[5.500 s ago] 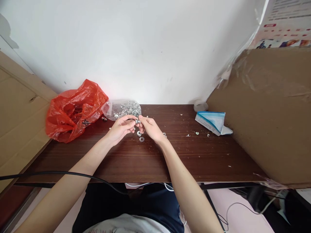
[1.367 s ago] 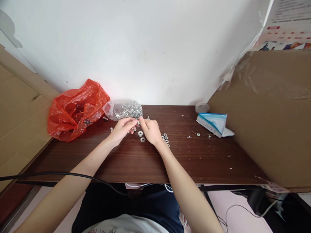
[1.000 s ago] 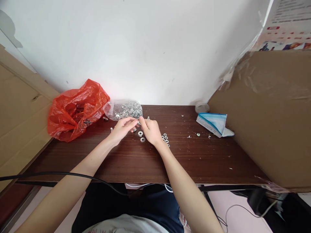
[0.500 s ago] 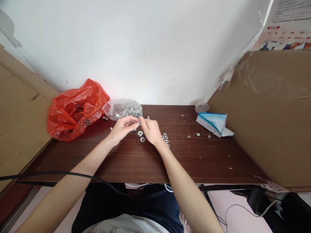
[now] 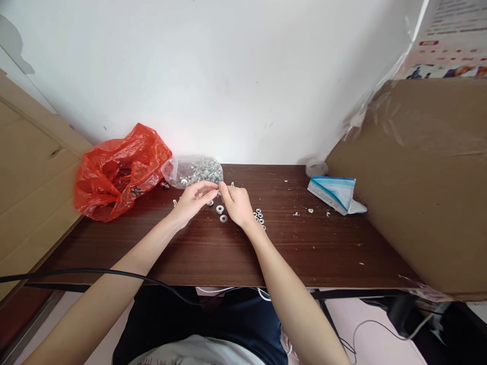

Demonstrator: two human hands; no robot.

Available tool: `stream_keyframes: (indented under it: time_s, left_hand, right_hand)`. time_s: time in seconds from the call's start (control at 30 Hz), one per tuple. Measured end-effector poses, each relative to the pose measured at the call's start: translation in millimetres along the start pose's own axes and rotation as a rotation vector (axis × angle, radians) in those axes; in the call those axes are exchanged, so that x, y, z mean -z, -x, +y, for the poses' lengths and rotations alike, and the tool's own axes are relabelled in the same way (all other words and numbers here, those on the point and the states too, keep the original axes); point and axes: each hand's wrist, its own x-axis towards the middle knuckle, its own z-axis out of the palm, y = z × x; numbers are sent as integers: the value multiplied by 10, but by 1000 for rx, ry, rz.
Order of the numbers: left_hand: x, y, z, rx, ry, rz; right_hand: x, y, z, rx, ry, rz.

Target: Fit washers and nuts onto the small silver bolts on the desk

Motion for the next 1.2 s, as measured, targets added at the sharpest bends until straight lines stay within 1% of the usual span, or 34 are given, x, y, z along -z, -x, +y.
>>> stream_keyframes:
  time_s: [0.1,0.23,0.4,0.57,0.7,0.87,1.0,1.1,1.2]
  left_hand:
    - [-2,5,-5,26,7,-29]
    - [2,10,-12,-15,-2,-42]
    - [-4,6,-39,68,61,-46]
    - [15,3,-33,-13,14,-65]
    - [2,11,-13,31,68,-25]
    - [-1,-9,-53,47,95,-21]
    - [14,-28,-75,69,158,56]
    - [17,-30,-53,55,162,99]
    - [19,-27,-27,7,129,111]
  right_hand:
    - [0,2,-1,9,-8,-7]
    - [-2,0,2,-8,-6,5]
    - [-6,1,4,6,-16,-6]
    - [-8,0,9,-2,-16,5]
    - [-13,-4,11,-3,-28,0]
    - [3,5,-25,-16,-63,-43]
    - [28,13,-60,-3,-114,-120]
    - [27,15,-63,9,-112,-148]
    - [16,14,-52,15,-107,-144]
